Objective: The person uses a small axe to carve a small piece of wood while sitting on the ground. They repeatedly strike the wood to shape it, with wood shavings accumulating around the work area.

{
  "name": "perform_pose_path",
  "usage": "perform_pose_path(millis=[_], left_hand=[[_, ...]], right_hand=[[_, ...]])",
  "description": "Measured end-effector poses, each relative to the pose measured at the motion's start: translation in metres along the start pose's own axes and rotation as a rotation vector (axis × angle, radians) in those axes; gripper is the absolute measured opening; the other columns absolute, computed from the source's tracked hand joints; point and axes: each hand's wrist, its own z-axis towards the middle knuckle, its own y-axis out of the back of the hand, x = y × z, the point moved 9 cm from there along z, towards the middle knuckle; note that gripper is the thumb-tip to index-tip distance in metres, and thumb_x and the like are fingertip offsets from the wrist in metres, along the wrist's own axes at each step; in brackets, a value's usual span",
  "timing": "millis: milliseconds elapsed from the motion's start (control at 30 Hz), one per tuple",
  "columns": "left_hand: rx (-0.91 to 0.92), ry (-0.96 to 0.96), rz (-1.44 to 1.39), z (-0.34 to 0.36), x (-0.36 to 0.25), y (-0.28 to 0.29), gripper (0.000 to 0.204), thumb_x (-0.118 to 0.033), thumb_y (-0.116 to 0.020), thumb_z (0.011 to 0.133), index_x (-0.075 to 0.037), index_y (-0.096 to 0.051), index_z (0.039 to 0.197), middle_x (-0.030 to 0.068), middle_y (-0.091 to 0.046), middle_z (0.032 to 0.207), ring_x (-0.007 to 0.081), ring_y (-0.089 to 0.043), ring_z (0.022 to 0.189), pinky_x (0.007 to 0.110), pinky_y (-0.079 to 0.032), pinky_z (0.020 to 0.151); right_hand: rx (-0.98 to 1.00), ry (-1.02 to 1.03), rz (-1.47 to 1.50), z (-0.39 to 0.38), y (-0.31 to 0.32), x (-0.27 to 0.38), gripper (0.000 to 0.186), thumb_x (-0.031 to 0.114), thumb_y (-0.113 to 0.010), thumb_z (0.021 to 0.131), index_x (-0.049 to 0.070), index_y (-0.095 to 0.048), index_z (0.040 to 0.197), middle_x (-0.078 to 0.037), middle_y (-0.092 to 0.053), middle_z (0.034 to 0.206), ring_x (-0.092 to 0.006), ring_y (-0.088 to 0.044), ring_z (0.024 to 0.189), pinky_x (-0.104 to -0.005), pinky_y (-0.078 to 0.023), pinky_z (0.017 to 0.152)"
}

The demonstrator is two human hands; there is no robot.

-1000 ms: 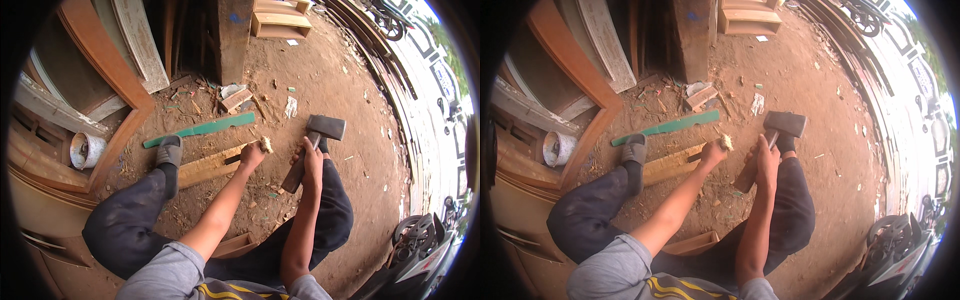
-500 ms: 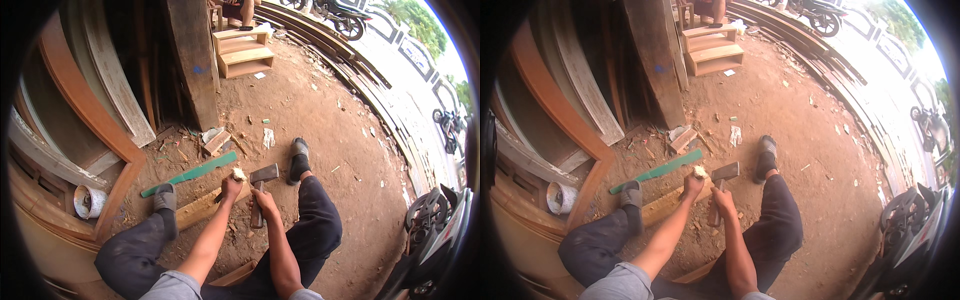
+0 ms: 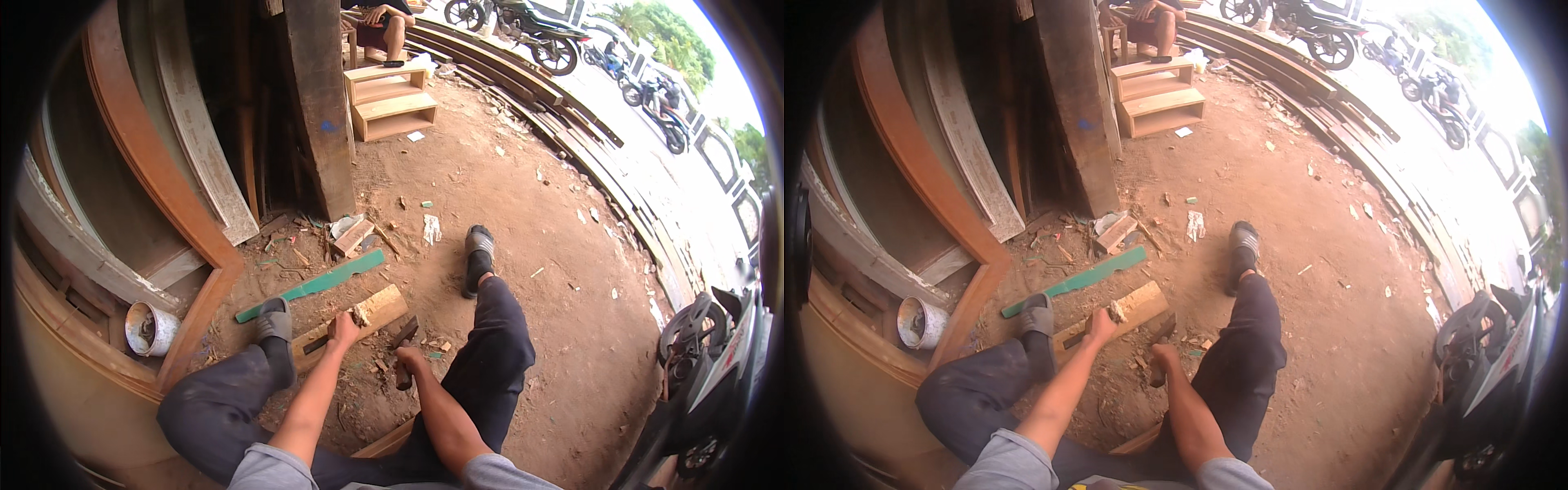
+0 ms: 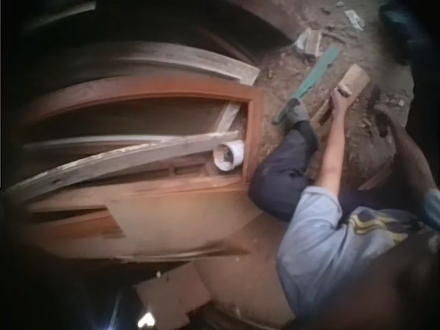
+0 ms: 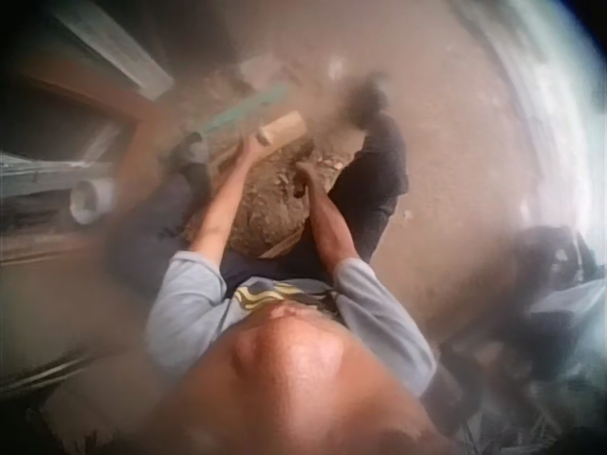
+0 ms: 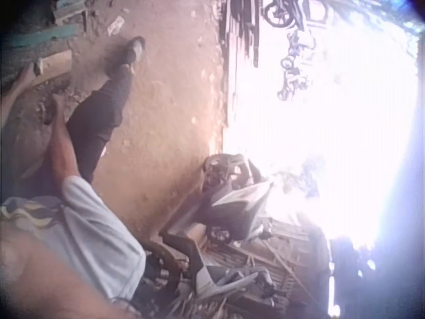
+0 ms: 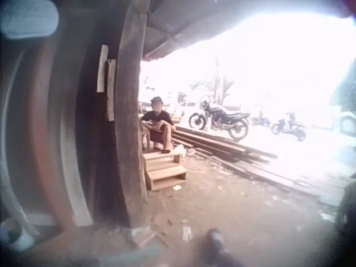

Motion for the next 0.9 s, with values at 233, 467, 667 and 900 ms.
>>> perform_pose_path(millis=[233,467,667,900], left_hand=[[0.097,-0.01,0.048,-0.026,0.021,-0.03,0.021,-0.008,-0.059,0.071,0.005,-0.062,0.087,0.0251,-0.061,0.091,0.0369,-0.061,0.087,0.042,-0.049,0.076],[-0.023,-0.026,0.087,-0.014,0.021,-0.025,0.023,-0.011,-0.059,0.072,0.004,-0.062,0.089,0.0231,-0.063,0.09,0.0362,-0.061,0.086,0.042,-0.049,0.077],[-0.016,0.097,0.022,-0.001,0.028,-0.027,0.023,-0.006,-0.057,0.072,0.003,-0.061,0.092,0.0222,-0.061,0.097,0.0366,-0.06,0.09,0.043,-0.049,0.08],[-0.098,0.211,-0.088,0.006,0.047,-0.034,0.038,-0.026,-0.071,0.068,0.004,-0.06,0.09,0.0227,-0.06,0.097,0.0361,-0.059,0.091,0.043,-0.049,0.076]], right_hand=[[0.01,0.126,0.094,0.001,-0.003,0.007,0.032,0.011,-0.057,0.068,-0.002,-0.049,0.097,-0.016,-0.055,0.074,-0.03,-0.057,0.059,-0.0456,-0.045,0.051],[-0.037,-0.027,-0.052,0.045,-0.018,-0.015,0.035,0.017,-0.052,0.074,0.001,-0.05,0.105,-0.009,-0.056,0.085,-0.0218,-0.052,0.069,-0.0388,-0.043,0.058],[0.288,-0.383,-0.035,0.048,-0.012,-0.029,0.014,0.014,-0.053,0.076,0.004,-0.048,0.086,-0.01,-0.053,0.065,-0.024,-0.051,0.052,-0.0401,-0.044,0.05],[0.161,-0.289,0.017,-0.036,-0.003,0.027,0.017,0.013,-0.05,0.077,0.002,-0.047,0.09,-0.013,-0.055,0.067,-0.0257,-0.054,0.054,-0.0408,-0.047,0.051]])
